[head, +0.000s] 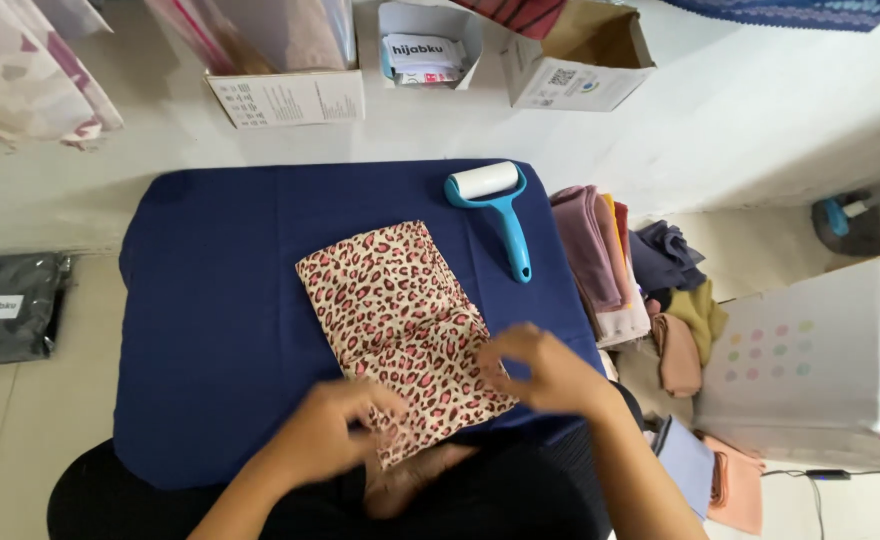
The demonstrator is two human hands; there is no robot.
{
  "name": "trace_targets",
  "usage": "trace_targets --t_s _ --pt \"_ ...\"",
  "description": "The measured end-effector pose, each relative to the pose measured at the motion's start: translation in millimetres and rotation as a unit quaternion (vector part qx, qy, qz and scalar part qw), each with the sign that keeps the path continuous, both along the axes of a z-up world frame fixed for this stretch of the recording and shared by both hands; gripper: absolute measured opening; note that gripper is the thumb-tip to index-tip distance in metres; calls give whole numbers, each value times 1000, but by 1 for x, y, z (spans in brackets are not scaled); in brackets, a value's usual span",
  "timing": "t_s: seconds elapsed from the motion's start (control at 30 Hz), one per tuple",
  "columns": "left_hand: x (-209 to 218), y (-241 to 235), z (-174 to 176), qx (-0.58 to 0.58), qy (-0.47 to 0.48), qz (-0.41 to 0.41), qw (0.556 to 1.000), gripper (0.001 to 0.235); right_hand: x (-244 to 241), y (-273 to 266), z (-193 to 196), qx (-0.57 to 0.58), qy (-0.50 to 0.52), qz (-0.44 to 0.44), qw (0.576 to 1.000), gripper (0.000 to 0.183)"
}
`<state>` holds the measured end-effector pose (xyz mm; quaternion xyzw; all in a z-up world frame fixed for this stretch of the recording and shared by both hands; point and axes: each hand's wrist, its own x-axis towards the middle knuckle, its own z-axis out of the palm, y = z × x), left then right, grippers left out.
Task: The person folds a leopard-print fabric on a blue mat, using a lint roller to clean the surface. They then place the folded fabric into a clear plastic bag and seal it.
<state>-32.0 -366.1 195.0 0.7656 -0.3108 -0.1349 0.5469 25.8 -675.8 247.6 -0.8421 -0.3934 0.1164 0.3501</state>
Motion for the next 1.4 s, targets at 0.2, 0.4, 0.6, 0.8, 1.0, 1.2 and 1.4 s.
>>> trace_targets --t_s 0.2,0.4,0.6,0.8,1.0,1.2,1.4 --pt "29 -2 -50 334 -87 242 907 53 40 33 -30 -1 -94 -16 995 50" --pt "25 -4 -75 316 -94 220 918 35 58 33 -57 -208 -73 -24 975 40" --pt "15 -10 -26 3 76 273 959 25 67 7 -16 -8 62 8 998 32" --pt "78 5 -20 50 27 477 877 46 124 52 -48 125 41 -164 978 32" --pt "118 29 -70 226 91 531 811 36 155 99 -133 -6 27 -351 936 48" --pt "125 30 -62 283 -9 506 815 46 146 99 -119 14 10 -359 933 48" --pt "175 57 -74 351 -11 354 867 47 164 88 -81 15 -84 -197 977 76"
